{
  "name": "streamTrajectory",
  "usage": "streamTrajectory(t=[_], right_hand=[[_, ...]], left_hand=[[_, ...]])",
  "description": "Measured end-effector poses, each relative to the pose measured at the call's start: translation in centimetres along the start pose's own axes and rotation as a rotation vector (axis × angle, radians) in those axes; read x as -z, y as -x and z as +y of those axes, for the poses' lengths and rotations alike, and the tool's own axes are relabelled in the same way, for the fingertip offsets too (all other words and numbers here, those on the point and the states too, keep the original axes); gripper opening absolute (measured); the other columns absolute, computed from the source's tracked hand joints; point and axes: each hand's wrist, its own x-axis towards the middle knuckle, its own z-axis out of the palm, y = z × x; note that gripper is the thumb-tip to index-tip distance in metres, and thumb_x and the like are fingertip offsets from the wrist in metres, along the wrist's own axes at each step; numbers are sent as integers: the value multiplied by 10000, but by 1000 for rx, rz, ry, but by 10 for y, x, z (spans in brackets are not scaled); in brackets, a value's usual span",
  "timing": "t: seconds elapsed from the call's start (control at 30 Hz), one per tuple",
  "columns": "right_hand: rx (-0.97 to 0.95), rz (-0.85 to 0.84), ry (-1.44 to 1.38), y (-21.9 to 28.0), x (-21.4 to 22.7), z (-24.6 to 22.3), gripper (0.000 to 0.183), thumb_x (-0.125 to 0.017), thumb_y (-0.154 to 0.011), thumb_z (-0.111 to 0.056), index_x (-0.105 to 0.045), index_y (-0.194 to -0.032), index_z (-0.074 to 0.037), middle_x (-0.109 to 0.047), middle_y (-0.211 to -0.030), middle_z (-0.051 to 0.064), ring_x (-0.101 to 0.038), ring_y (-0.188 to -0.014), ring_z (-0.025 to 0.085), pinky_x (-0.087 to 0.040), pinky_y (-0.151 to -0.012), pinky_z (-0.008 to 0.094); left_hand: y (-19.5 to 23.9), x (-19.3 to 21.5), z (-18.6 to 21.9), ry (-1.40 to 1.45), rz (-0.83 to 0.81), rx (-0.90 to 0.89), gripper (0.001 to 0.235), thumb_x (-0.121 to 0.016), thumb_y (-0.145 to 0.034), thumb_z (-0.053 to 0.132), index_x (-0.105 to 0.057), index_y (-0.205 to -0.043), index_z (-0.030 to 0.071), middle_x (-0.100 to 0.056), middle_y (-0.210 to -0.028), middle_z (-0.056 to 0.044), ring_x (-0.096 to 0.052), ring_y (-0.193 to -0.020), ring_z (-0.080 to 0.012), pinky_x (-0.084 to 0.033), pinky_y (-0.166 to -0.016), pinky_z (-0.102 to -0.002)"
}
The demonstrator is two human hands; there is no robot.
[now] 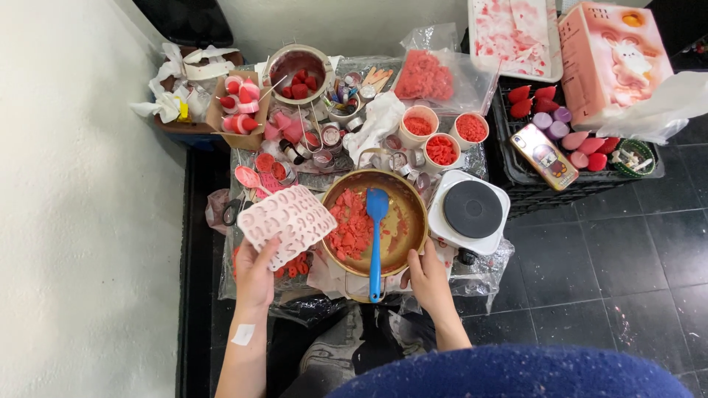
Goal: The person scoops red wax pieces from a brass bowl and presses them into a silicone letter-shaped mold on the table. They add more wax from small cups, spread it with a blue spatula, and continue filling the mold cavities.
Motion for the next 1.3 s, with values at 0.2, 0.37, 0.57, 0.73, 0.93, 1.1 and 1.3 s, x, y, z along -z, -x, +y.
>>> streamTrajectory(t=[0.2,0.37,0.57,0.73,0.93,1.1,1.3], right_hand=[[25,39,-140,-3,23,-6,431,-423,-1029,-118,-430,-1455,-48,-675,-751,82,-649,-509,135,-458,-435,267],[55,56,-245,-9,45,26,372,-368,-1066,-118,-490,-1408,-39,-676,-771,62,-639,-548,114,-459,-458,248],[104,205,-336,-8,87,47,318,-397,-1079,-119,-538,-1338,-1,-659,-798,44,-604,-564,90,-431,-476,241],[80,411,-100,-7,127,37,374,-438,-1053,-147,-546,-1390,-25,-648,-785,11,-543,-562,61,-413,-479,234],[33,377,-247,-30,165,91,329,-435,-1097,-163,-618,-1334,-27,-597,-769,-26,-503,-587,32,-376,-513,205],[84,374,-209,-30,175,79,391,-517,-1076,-144,-613,-1451,-86,-595,-852,-53,-458,-658,39,-374,-571,200],[389,699,94,8,150,71,116,-550,-1080,-91,-601,-1177,-130,-666,-1422,129,-666,-1089,129,-532,-843,276]], left_hand=[[11,-29,41,316,-24,50,492,-603,-946,83,-534,-1425,-5,-666,-1381,-132,-625,-1284,-266,-492,-1068,-450],[0,-33,-8,199,46,207,467,-630,-915,53,-573,-1378,34,-675,-1334,-88,-642,-1237,-235,-504,-1072,-439],[-7,-63,-65,135,-104,392,445,-685,-907,75,-575,-1338,54,-682,-1286,-80,-649,-1178,-205,-502,-1045,-366],[-7,-83,-63,-224,-333,242,443,-702,-938,144,-571,-1346,35,-695,-1268,-112,-651,-1152,-175,-518,-987,-312],[-5,-83,-33,-1067,-291,48,387,-752,-880,227,-659,-1213,55,-741,-998,-154,-752,-809,-241,-593,-734,-360],[-2,-109,6,-1496,-145,-217,473,-748,-874,332,-627,-1225,39,-676,-1077,-156,-690,-891,-368,-540,-712,-462],[-7,-151,-15,-1383,-562,-536,572,-740,-854,358,-594,-1339,93,-572,-1437,-143,-574,-1252,-357,-445,-1030,-480]])
